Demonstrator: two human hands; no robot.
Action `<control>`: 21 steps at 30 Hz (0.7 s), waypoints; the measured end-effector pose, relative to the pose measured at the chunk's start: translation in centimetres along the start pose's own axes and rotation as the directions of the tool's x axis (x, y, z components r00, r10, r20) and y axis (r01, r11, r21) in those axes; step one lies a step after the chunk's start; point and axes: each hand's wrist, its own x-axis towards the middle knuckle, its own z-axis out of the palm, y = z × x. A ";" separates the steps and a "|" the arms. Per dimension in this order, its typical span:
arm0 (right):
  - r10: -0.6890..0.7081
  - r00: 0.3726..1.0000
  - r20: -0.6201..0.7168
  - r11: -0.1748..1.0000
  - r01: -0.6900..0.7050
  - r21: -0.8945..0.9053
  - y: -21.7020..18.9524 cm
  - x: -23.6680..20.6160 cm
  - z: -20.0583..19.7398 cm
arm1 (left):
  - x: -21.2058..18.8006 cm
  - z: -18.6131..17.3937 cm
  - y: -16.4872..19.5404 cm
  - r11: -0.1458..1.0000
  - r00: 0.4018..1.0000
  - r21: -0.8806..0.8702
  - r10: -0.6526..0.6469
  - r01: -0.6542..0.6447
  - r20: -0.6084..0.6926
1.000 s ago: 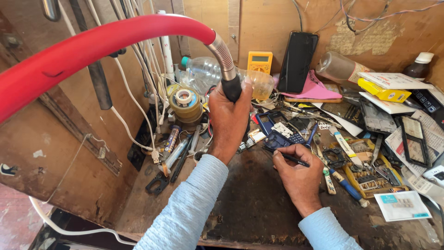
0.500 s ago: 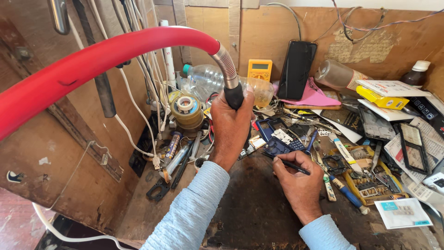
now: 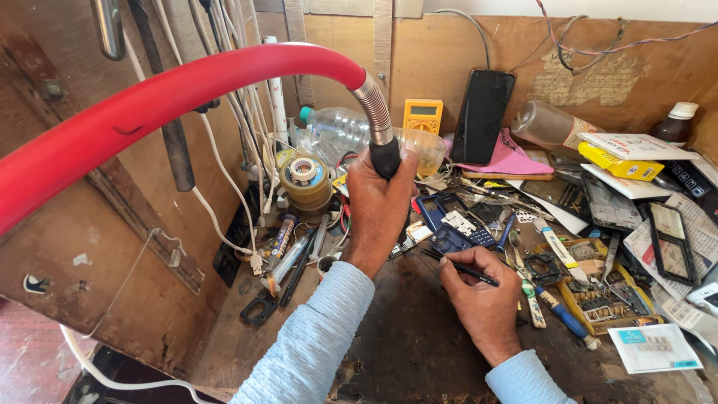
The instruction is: The person uses a hot air gun to heat a small electronic component on a circuit board, then sets the gun aside and uses tweezers to adjust and inspect the component. The person handles the circuit board and tweezers throughout the task.
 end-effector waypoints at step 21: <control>0.024 0.999 0.031 0.999 -0.023 -0.035 -1.2 0.0 2.5 | 0.9 -0.8 0.3 0.999 1.000 0.045 0.027 -0.027 0.005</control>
